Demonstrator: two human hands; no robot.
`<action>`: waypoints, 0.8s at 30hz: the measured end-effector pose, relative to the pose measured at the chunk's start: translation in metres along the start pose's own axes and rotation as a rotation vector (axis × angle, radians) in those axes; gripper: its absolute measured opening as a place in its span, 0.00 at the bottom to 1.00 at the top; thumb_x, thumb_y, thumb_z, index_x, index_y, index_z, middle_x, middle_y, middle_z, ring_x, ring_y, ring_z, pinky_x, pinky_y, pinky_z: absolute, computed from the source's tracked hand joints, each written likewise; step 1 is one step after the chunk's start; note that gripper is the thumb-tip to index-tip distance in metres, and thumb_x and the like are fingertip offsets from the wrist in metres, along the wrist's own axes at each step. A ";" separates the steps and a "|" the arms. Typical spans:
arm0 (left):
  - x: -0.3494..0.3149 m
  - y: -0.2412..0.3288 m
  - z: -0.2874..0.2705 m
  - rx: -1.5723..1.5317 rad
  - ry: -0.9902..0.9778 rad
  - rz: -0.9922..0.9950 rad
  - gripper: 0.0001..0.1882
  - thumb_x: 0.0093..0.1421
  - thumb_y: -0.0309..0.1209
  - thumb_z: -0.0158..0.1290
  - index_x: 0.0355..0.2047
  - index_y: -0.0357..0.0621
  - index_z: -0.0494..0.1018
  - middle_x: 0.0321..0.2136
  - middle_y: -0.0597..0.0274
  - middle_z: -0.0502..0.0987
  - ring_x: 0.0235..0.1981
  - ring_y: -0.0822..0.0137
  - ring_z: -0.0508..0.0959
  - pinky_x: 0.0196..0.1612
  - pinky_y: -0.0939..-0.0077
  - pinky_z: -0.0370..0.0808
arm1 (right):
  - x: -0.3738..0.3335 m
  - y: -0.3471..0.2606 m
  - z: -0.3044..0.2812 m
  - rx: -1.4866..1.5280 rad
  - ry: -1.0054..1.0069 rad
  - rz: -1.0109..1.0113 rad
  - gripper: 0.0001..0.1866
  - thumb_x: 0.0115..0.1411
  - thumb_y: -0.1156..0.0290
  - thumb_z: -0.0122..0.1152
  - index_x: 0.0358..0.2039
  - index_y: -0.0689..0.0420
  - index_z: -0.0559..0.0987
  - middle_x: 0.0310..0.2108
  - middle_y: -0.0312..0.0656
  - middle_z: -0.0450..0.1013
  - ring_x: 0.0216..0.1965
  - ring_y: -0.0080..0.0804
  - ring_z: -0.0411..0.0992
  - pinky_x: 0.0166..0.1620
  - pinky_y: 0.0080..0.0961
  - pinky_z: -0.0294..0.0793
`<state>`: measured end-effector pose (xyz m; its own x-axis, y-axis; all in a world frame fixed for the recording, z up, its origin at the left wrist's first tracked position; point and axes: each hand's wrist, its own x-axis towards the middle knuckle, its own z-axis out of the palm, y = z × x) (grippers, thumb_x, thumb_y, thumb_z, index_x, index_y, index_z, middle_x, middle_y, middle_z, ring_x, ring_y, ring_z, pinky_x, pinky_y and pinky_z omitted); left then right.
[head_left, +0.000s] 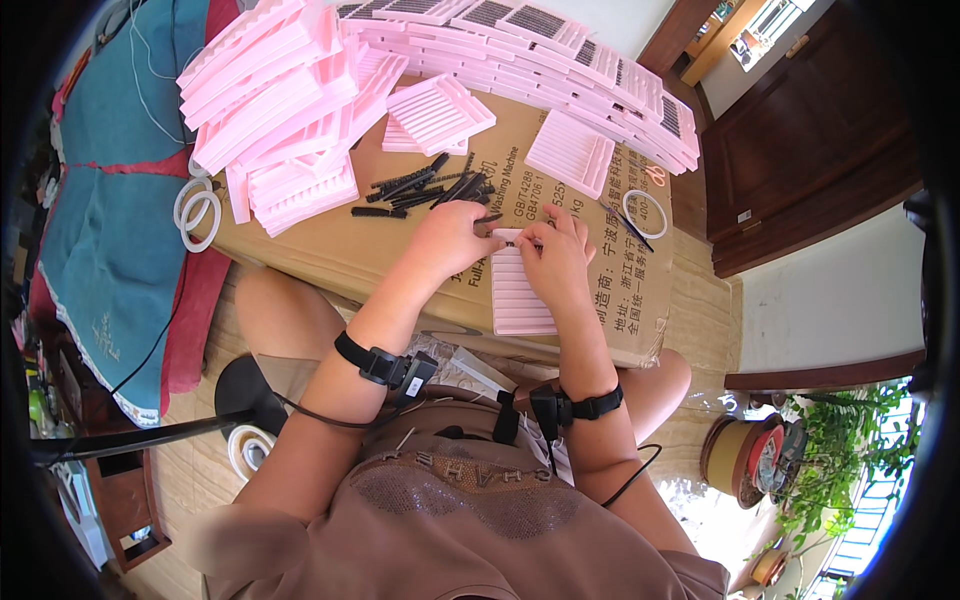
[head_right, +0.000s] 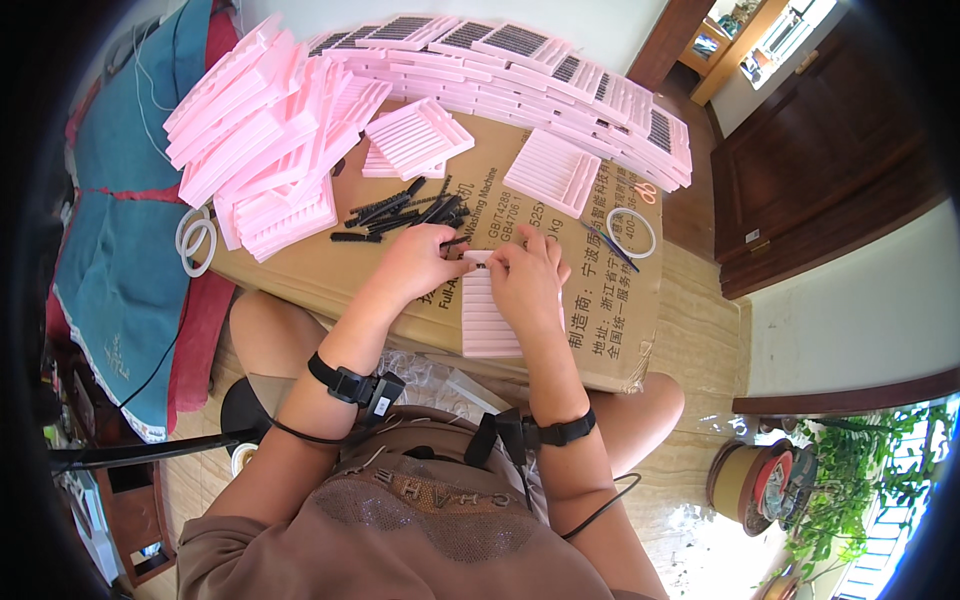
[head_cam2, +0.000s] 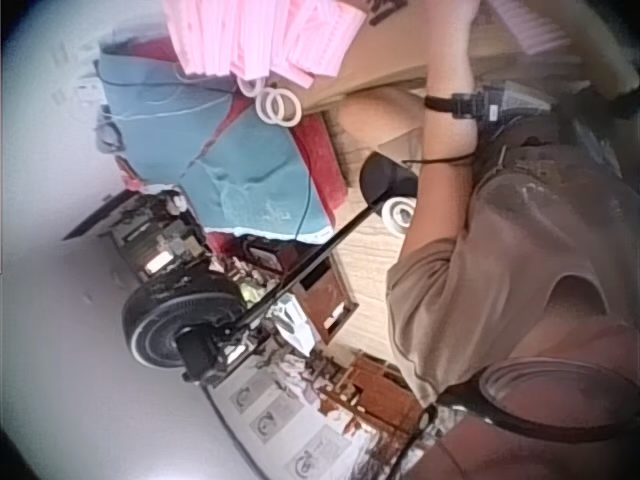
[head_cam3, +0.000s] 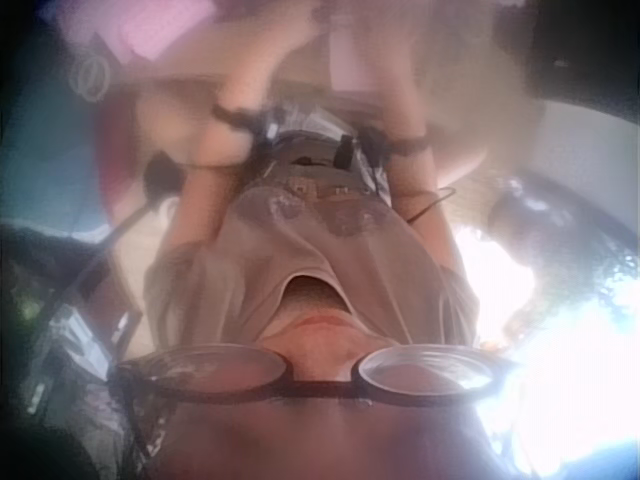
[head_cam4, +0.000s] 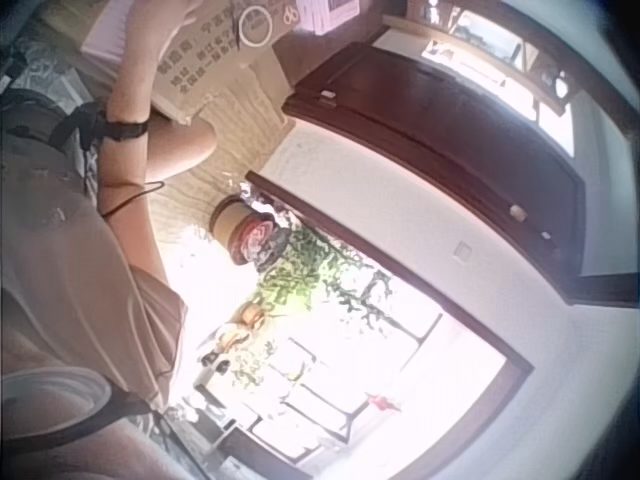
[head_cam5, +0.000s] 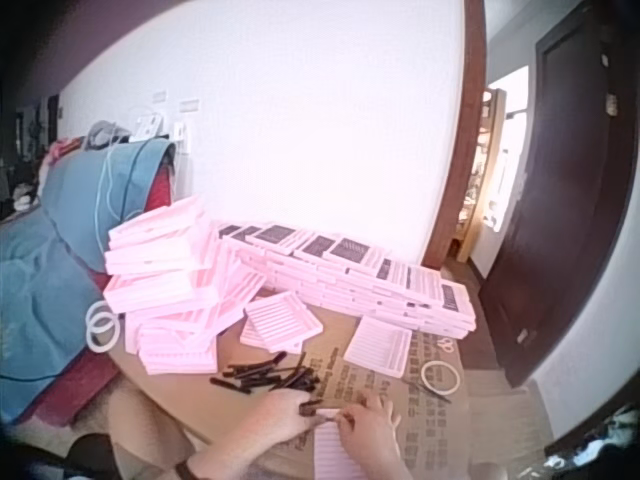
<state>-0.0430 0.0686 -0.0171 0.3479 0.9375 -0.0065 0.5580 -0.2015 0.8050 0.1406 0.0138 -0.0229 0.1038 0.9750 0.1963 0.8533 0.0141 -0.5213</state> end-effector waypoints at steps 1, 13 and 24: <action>0.000 0.001 0.002 0.015 0.036 0.030 0.17 0.52 0.32 0.70 0.37 0.33 0.81 0.33 0.51 0.85 0.34 0.62 0.85 0.38 0.68 0.80 | 0.000 0.000 0.000 0.000 0.001 0.000 0.06 0.60 0.64 0.66 0.35 0.50 0.87 0.65 0.44 0.68 0.67 0.52 0.59 0.65 0.60 0.55; 0.009 0.000 0.006 0.054 0.046 0.038 0.16 0.50 0.33 0.72 0.34 0.34 0.81 0.31 0.53 0.83 0.31 0.62 0.84 0.37 0.69 0.79 | -0.004 0.018 -0.016 -0.008 0.016 0.079 0.08 0.56 0.60 0.74 0.34 0.47 0.89 0.67 0.43 0.68 0.68 0.51 0.58 0.68 0.56 0.49; 0.009 0.000 0.004 -0.014 -0.007 -0.024 0.17 0.51 0.31 0.71 0.37 0.31 0.81 0.32 0.55 0.84 0.31 0.66 0.84 0.37 0.70 0.79 | 0.000 0.029 -0.018 0.040 0.091 0.195 0.07 0.52 0.61 0.76 0.30 0.48 0.89 0.65 0.43 0.70 0.68 0.51 0.58 0.68 0.57 0.49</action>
<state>-0.0370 0.0759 -0.0189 0.3402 0.9399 -0.0300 0.5558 -0.1752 0.8126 0.1748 0.0100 -0.0237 0.3121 0.9361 0.1622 0.7919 -0.1619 -0.5888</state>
